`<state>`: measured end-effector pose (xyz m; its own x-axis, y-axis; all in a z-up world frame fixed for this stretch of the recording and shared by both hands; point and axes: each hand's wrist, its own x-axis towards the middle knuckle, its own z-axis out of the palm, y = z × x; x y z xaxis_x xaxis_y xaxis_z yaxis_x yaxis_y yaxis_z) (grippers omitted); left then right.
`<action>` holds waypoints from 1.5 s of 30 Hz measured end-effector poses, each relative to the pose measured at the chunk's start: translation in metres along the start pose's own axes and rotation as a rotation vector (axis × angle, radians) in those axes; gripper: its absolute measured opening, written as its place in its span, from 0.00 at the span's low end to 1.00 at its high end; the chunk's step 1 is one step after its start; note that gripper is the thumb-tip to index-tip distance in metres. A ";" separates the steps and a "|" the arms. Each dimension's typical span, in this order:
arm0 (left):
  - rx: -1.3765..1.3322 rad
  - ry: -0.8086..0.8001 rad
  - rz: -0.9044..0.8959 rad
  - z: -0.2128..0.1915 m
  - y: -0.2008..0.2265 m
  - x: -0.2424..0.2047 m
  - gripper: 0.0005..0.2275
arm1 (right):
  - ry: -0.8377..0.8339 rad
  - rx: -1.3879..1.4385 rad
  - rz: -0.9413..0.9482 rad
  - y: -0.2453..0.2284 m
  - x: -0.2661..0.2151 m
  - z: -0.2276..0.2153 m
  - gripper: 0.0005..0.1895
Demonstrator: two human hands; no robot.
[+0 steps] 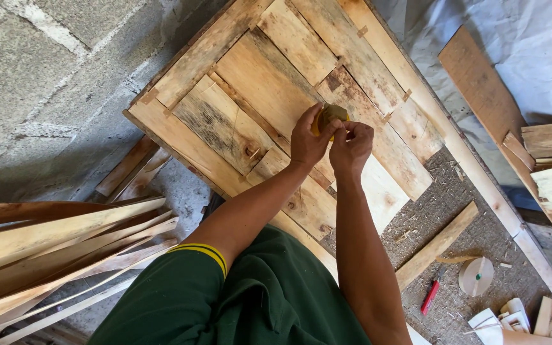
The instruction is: Fitting and trimming small wooden slats together into a frame on a workbench.
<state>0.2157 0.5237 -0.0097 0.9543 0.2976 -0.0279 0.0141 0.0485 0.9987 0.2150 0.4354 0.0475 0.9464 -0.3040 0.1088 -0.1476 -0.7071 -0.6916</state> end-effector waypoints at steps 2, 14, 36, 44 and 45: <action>-0.005 0.030 -0.075 0.003 0.000 0.002 0.32 | -0.001 -0.001 -0.026 0.008 0.001 0.002 0.08; -0.002 0.049 -0.150 0.007 -0.008 -0.002 0.33 | -0.025 0.018 0.093 0.001 -0.004 -0.003 0.09; 0.395 0.028 0.421 -0.024 0.023 -0.008 0.09 | -0.069 0.190 -0.140 -0.005 -0.012 -0.023 0.04; 0.230 -0.100 0.385 -0.031 0.026 0.000 0.04 | -0.076 0.176 -0.157 0.006 -0.009 -0.020 0.04; 0.253 -0.088 0.393 -0.031 0.027 0.000 0.03 | -0.076 0.188 -0.162 0.008 -0.009 -0.018 0.04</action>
<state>0.2071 0.5551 0.0159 0.9232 0.1645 0.3473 -0.2917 -0.2883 0.9120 0.2003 0.4207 0.0544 0.9733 -0.1422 0.1802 0.0573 -0.6098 -0.7905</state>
